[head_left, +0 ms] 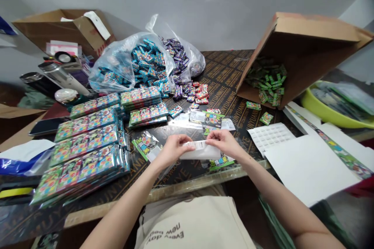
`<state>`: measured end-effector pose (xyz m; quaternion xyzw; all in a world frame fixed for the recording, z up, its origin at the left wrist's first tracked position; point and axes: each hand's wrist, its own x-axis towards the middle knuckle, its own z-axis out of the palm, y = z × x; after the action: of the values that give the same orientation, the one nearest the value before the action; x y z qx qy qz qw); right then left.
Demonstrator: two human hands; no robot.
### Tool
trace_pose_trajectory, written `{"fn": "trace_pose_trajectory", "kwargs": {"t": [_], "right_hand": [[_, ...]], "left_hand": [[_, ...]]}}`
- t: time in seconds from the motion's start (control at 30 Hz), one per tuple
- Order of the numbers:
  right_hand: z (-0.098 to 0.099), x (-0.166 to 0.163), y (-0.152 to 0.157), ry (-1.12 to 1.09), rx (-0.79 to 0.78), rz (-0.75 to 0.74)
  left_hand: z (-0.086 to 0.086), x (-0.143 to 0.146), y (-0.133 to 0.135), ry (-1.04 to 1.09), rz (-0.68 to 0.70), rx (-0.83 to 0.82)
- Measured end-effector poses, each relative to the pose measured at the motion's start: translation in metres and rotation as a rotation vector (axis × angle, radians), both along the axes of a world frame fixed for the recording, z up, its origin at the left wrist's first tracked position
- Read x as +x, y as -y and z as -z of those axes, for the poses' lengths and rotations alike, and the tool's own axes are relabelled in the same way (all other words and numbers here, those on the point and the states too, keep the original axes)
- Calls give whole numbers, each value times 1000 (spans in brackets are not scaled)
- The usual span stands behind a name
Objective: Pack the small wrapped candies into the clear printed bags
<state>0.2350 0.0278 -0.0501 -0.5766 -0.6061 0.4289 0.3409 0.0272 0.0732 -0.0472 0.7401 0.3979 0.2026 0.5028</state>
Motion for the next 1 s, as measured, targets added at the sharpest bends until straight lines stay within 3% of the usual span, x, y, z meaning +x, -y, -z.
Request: {"fn": "trace_pose_trajectory", "kwargs": {"t": [0.13,0.3,0.37,0.5,0.63,0.7,0.77,0.83,0.93,1.0], "right_hand": [[17,30,-2,94,100,-34],[70,77,11,763,30,-53],[84,87,17,843,-2,-52],[79,125,17,417,8,43],[44,189,10,-64,308,527],[30,203,8,-275,380,609],[24,196,6,-346,293,474],[31,173,1,-256,152,271],[58,139,-9,-2,24,43],[78,127,-13,186,-17,-26]], "left_hand": [[1,-9,-8,128,-157,-212],[-13,-34,-26,296,-271,-429],[-16,-42,-32,341,-266,-522],[-6,-35,-33,326,-177,-648],[30,14,-23,40,-84,-525],[52,45,-20,-64,-113,-449],[73,70,-22,-175,-172,-347],[88,85,-27,-278,-217,-245],[100,93,-36,-383,-225,-144],[100,96,-37,-420,-209,-103]]}}
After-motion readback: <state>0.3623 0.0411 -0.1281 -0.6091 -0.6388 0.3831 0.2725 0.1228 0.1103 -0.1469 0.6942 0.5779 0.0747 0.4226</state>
